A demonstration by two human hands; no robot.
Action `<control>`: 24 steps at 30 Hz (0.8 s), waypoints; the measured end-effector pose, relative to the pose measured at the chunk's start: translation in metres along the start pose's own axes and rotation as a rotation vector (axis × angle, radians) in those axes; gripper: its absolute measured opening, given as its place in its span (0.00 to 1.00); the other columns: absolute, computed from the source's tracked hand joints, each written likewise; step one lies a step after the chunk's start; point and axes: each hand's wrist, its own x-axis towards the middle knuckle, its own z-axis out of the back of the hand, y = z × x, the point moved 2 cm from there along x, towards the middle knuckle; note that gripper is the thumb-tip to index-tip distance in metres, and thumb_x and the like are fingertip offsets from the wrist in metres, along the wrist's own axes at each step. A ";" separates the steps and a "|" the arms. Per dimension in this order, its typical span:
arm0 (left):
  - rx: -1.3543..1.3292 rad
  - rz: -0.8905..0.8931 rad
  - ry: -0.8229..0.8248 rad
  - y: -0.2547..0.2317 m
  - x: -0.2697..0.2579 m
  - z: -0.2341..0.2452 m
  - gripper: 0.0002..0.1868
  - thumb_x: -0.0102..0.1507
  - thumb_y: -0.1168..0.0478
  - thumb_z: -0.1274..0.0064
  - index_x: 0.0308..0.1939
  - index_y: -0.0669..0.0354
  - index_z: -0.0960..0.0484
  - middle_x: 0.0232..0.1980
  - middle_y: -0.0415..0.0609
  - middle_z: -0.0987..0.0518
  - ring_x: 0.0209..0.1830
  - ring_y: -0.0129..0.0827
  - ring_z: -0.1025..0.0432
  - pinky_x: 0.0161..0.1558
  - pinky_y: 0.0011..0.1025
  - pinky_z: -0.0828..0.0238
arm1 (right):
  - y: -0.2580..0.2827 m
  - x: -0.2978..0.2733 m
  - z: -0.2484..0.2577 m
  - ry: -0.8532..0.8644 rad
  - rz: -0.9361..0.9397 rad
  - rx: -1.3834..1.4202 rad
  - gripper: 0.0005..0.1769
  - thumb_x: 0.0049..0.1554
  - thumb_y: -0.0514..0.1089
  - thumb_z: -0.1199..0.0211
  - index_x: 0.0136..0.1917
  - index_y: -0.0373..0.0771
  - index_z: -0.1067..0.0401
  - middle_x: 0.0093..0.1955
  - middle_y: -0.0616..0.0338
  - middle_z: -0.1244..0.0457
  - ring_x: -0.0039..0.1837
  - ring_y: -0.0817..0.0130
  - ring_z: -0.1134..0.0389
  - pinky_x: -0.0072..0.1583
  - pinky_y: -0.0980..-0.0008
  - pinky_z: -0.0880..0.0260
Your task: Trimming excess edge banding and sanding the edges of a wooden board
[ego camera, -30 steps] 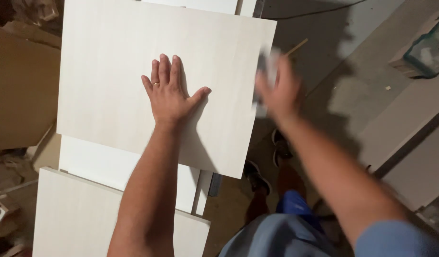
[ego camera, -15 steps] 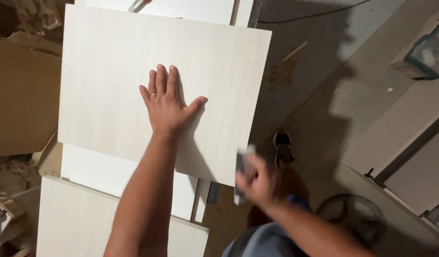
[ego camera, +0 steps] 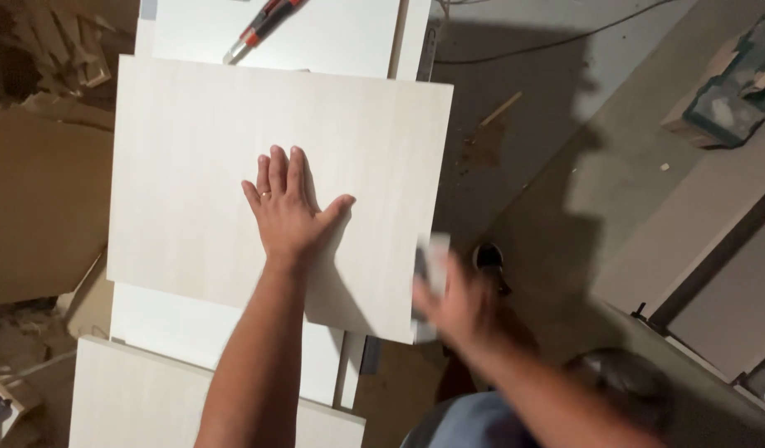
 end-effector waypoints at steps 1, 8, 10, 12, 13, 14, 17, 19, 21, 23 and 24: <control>-0.002 0.000 -0.004 -0.001 0.002 0.001 0.59 0.54 0.20 0.55 0.80 0.51 0.44 0.83 0.59 0.48 0.83 0.53 0.58 0.75 0.65 0.72 | 0.001 -0.012 0.004 -0.003 0.004 -0.001 0.30 0.52 0.69 0.37 0.58 0.49 0.26 0.23 0.66 0.45 0.24 0.63 0.44 0.29 0.58 0.43; 0.024 -0.017 -0.029 0.006 -0.002 -0.006 0.60 0.55 0.17 0.60 0.80 0.51 0.43 0.83 0.57 0.48 0.83 0.53 0.57 0.74 0.65 0.69 | 0.004 0.151 0.008 -0.135 0.060 -0.072 0.28 0.54 0.63 0.33 0.62 0.49 0.25 0.28 0.53 0.38 0.31 0.49 0.34 0.33 0.50 0.35; 0.033 -0.022 -0.041 0.005 0.002 -0.005 0.60 0.55 0.16 0.62 0.80 0.51 0.43 0.83 0.57 0.48 0.83 0.54 0.57 0.74 0.65 0.69 | 0.003 0.225 0.013 -0.164 -0.001 -0.026 0.28 0.56 0.62 0.33 0.64 0.48 0.27 0.29 0.55 0.36 0.32 0.52 0.32 0.35 0.52 0.33; 0.040 -0.009 0.001 0.004 0.001 -0.005 0.60 0.56 0.17 0.59 0.80 0.52 0.44 0.84 0.56 0.49 0.83 0.54 0.59 0.74 0.65 0.70 | 0.003 0.272 0.022 -0.153 0.011 -0.156 0.27 0.55 0.64 0.33 0.62 0.51 0.29 0.37 0.48 0.29 0.40 0.34 0.30 0.38 0.42 0.35; 0.036 -0.015 0.004 0.003 -0.001 -0.003 0.60 0.56 0.17 0.59 0.80 0.52 0.44 0.84 0.56 0.49 0.83 0.54 0.59 0.74 0.65 0.70 | 0.011 0.252 0.028 -0.156 0.006 -0.162 0.27 0.55 0.64 0.33 0.62 0.51 0.29 0.37 0.48 0.29 0.40 0.34 0.30 0.38 0.42 0.35; 0.019 0.001 0.012 0.002 -0.002 -0.001 0.60 0.55 0.17 0.59 0.80 0.51 0.45 0.84 0.56 0.49 0.83 0.53 0.59 0.75 0.64 0.72 | 0.017 0.232 0.032 -0.043 -0.066 -0.145 0.30 0.57 0.65 0.35 0.67 0.51 0.31 0.38 0.48 0.31 0.42 0.40 0.29 0.41 0.45 0.32; -0.004 0.014 0.024 0.001 0.000 0.002 0.59 0.54 0.19 0.58 0.80 0.49 0.44 0.84 0.56 0.50 0.83 0.52 0.59 0.75 0.63 0.73 | 0.016 0.122 0.024 0.101 -0.109 -0.162 0.33 0.57 0.67 0.37 0.69 0.50 0.30 0.38 0.47 0.32 0.42 0.43 0.29 0.44 0.47 0.30; -0.007 0.011 0.032 0.002 0.001 0.003 0.59 0.54 0.19 0.57 0.80 0.49 0.44 0.84 0.55 0.50 0.84 0.52 0.60 0.75 0.62 0.73 | 0.013 0.040 0.020 0.135 -0.085 -0.195 0.34 0.53 0.69 0.37 0.66 0.50 0.27 0.37 0.44 0.32 0.41 0.40 0.29 0.42 0.45 0.30; 0.005 -0.010 0.037 0.003 0.001 0.002 0.59 0.54 0.18 0.59 0.80 0.48 0.44 0.84 0.55 0.50 0.84 0.51 0.60 0.75 0.63 0.71 | 0.023 -0.033 0.024 0.004 0.275 -0.119 0.33 0.49 0.64 0.27 0.61 0.49 0.27 0.38 0.60 0.31 0.34 0.59 0.31 0.35 0.57 0.31; 0.035 0.020 0.086 0.001 0.001 0.006 0.60 0.53 0.18 0.56 0.81 0.44 0.45 0.84 0.51 0.51 0.84 0.48 0.60 0.76 0.61 0.68 | 0.010 -0.016 0.010 -0.039 0.255 -0.107 0.32 0.47 0.69 0.28 0.58 0.51 0.24 0.35 0.60 0.32 0.33 0.57 0.30 0.34 0.58 0.30; 0.063 0.052 0.130 0.000 0.001 0.008 0.60 0.53 0.17 0.53 0.82 0.39 0.46 0.85 0.47 0.52 0.85 0.45 0.61 0.77 0.59 0.65 | 0.003 -0.008 0.003 -0.084 0.239 -0.097 0.33 0.46 0.73 0.30 0.55 0.52 0.21 0.32 0.60 0.32 0.31 0.55 0.28 0.33 0.58 0.29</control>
